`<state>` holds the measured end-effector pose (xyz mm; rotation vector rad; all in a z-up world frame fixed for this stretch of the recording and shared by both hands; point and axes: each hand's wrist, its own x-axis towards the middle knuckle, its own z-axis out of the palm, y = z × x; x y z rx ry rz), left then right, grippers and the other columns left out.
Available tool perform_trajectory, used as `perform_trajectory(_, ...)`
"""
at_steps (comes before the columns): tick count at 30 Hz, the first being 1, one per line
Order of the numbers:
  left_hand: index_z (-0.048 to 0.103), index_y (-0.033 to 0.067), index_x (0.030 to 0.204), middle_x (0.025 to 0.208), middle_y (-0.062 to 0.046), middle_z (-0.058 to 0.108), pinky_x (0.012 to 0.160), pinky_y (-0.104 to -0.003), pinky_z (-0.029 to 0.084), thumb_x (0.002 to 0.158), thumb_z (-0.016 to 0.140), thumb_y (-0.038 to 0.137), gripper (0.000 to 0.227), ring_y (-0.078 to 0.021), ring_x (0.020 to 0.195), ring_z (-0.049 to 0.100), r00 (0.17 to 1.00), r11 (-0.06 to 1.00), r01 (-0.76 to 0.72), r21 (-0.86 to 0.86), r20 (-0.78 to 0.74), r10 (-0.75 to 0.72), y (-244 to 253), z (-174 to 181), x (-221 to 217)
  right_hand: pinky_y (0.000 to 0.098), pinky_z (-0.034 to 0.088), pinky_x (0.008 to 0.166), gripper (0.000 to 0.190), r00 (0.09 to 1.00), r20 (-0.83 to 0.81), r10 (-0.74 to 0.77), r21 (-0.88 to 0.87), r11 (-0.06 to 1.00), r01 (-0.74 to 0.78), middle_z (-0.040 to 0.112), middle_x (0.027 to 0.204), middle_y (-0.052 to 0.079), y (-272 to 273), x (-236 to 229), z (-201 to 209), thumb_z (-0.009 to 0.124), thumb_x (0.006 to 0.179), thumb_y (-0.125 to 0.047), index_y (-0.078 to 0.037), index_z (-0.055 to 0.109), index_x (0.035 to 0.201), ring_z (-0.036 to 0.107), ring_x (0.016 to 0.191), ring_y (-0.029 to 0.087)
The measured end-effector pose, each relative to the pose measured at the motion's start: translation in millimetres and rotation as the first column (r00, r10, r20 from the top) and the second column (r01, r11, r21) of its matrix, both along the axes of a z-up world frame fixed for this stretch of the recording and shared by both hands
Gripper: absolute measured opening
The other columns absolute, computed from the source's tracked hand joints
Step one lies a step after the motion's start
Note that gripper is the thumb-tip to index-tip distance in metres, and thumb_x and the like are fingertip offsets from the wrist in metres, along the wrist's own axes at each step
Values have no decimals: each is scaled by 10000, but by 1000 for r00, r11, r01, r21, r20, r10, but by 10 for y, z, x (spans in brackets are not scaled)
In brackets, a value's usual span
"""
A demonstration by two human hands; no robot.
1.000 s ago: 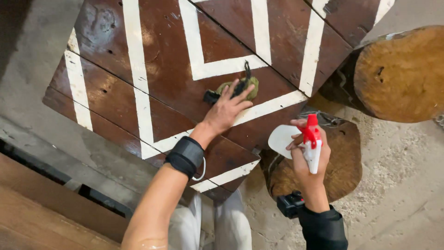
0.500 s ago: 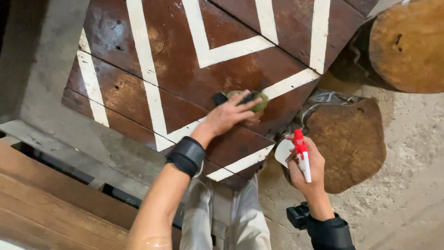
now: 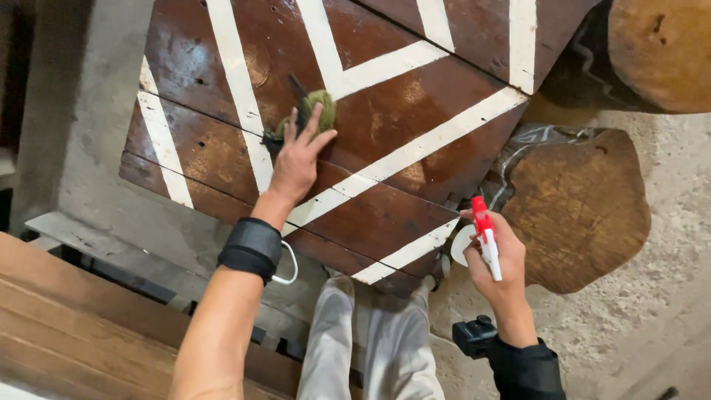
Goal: The person sprays a liquid onto a wooden table and a small stool, then wipes both surfaces with a cloth. The person moves between the table and stool, repeating the spray and wipe cycle on each surface.
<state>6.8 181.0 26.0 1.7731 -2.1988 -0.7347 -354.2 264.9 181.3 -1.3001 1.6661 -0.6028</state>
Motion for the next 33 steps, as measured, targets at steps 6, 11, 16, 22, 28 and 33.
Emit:
perform_trajectory(6, 599, 237, 1463, 1687, 44, 316, 1221, -561, 296, 862, 513, -119, 704, -475, 1554, 259, 975, 984, 177, 14, -141, -173, 509, 232, -845, 296, 520, 713, 454, 994, -18, 103, -2, 995, -103, 656, 860, 97, 117, -175, -70, 599, 784, 32, -62, 660, 1224, 633, 714, 195)
perform_trajectory(11, 531, 235, 1509, 1695, 1, 294, 1238, -589, 296, 851, 509, -117, 746, -501, 1533, 260, 965, 979, 200, 30, -182, -191, 668, 168, -1545, 326, 528, 739, 368, 996, -91, 21, 20, 1000, -20, 681, 888, 118, 341, -652, -363, 618, 803, 7, -55, 668, 1162, 648, 743, 229)
perform_trajectory(16, 419, 141, 1577, 1711, -84, 220, 1227, -598, 288, 821, 474, -125, 803, -540, 1513, 243, 961, 970, 245, -3, -132, -243, 519, 150, -2043, 344, 540, 800, 427, 996, -92, 21, -41, 999, -25, 699, 941, 138, 377, -1066, -394, 587, 764, 21, -31, 645, 1184, 684, 835, 254)
perform_trajectory(22, 401, 83, 1565, 1700, -94, 225, 1226, -586, 288, 861, 502, -44, 723, -523, 1511, 276, 886, 892, 443, -83, -108, -450, 133, 124, -2483, 376, 554, 800, 512, 997, -40, -60, 31, 998, 62, 686, 942, 154, 264, -1279, -258, 569, 737, 29, -30, 631, 1241, 680, 822, 297)
perform_trajectory(28, 431, 131, 1555, 1695, -60, 252, 1215, -570, 286, 973, 511, 65, 591, -481, 1490, 310, 828, 850, 527, -14, -215, -517, -444, -13, -2634, 379, 536, 906, 545, 998, -22, -64, -162, 985, 60, 710, 1106, 162, 62, -1253, -189, 556, 708, 46, -1, 590, 1249, 701, 1016, 331)
perform_trajectory(33, 455, 165, 1573, 1703, -34, 256, 1225, -560, 292, 957, 492, 0, 638, -484, 1531, 265, 841, 832, 532, -157, -18, -541, -1107, -87, -2696, 347, 538, 883, 486, 991, -83, -107, -178, 980, 91, 693, 1064, 155, -99, -1022, -87, 560, 732, 66, -22, 630, 1204, 695, 972, 299)
